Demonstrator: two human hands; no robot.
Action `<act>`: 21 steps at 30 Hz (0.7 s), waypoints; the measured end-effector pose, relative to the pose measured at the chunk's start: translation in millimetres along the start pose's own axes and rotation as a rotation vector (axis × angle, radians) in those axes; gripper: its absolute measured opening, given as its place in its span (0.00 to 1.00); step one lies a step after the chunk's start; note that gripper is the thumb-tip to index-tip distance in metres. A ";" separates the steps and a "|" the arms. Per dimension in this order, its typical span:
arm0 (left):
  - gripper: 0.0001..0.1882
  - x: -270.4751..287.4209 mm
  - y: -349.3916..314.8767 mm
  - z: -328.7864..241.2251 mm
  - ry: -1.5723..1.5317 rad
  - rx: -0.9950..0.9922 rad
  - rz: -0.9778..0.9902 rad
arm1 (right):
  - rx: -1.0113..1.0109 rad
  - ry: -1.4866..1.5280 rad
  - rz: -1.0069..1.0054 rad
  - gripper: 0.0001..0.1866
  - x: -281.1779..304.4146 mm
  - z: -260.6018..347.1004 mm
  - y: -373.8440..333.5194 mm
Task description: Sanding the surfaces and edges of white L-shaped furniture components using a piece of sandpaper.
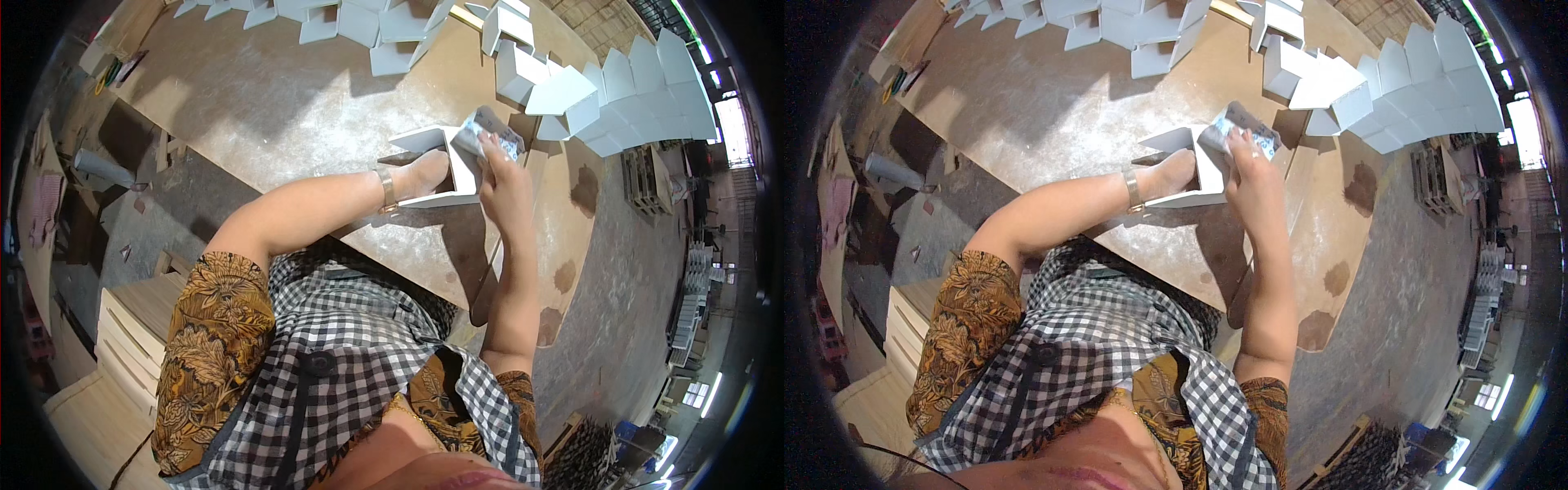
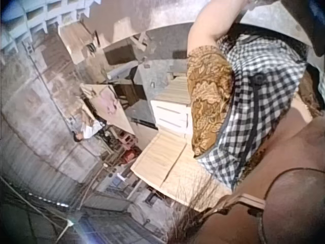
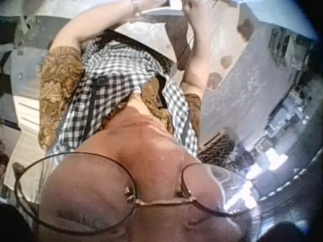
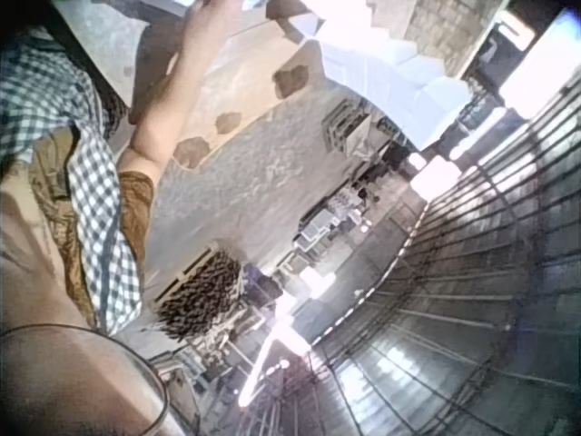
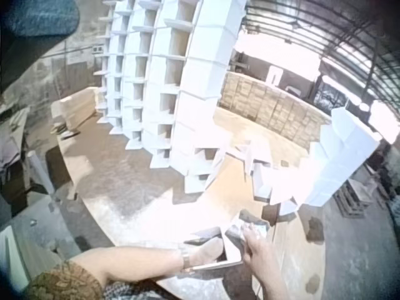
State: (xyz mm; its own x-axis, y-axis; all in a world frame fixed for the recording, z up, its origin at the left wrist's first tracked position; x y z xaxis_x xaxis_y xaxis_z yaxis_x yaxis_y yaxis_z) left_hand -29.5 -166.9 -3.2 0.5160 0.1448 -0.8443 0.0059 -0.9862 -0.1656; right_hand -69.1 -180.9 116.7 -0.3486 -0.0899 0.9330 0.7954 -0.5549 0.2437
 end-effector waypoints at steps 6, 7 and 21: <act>0.15 -3.3 -7.4 -2.7 0.051 0.006 -0.073 | 0.049 -0.059 -0.057 0.18 -10.1 6.5 20.8; 0.15 -8.2 -7.5 -5.1 0.034 -0.023 -0.034 | 0.050 -0.059 -0.056 0.18 -8.7 9.2 17.8; 0.20 -16.8 -12.2 -4.6 -0.018 0.061 0.113 | 0.154 0.115 -0.048 0.21 15.1 34.5 -49.4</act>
State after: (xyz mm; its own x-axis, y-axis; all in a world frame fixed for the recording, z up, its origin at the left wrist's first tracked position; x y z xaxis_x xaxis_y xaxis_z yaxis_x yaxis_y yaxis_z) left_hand -34.3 -157.6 15.4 0.4946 0.0353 -0.8684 -0.1034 -0.9897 -0.0991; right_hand -96.6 -126.3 127.8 -0.4352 -0.1651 0.8851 0.8400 -0.4283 0.3331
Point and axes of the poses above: each hand's wrist, its own y-axis towards the middle knuckle, its own x-axis out of the back of the hand, z = x × y, the point moved 10 cm from there along y, towards the middle knuckle, and after that the axes turned 11 degrees about -y, right-handed, at the moved point
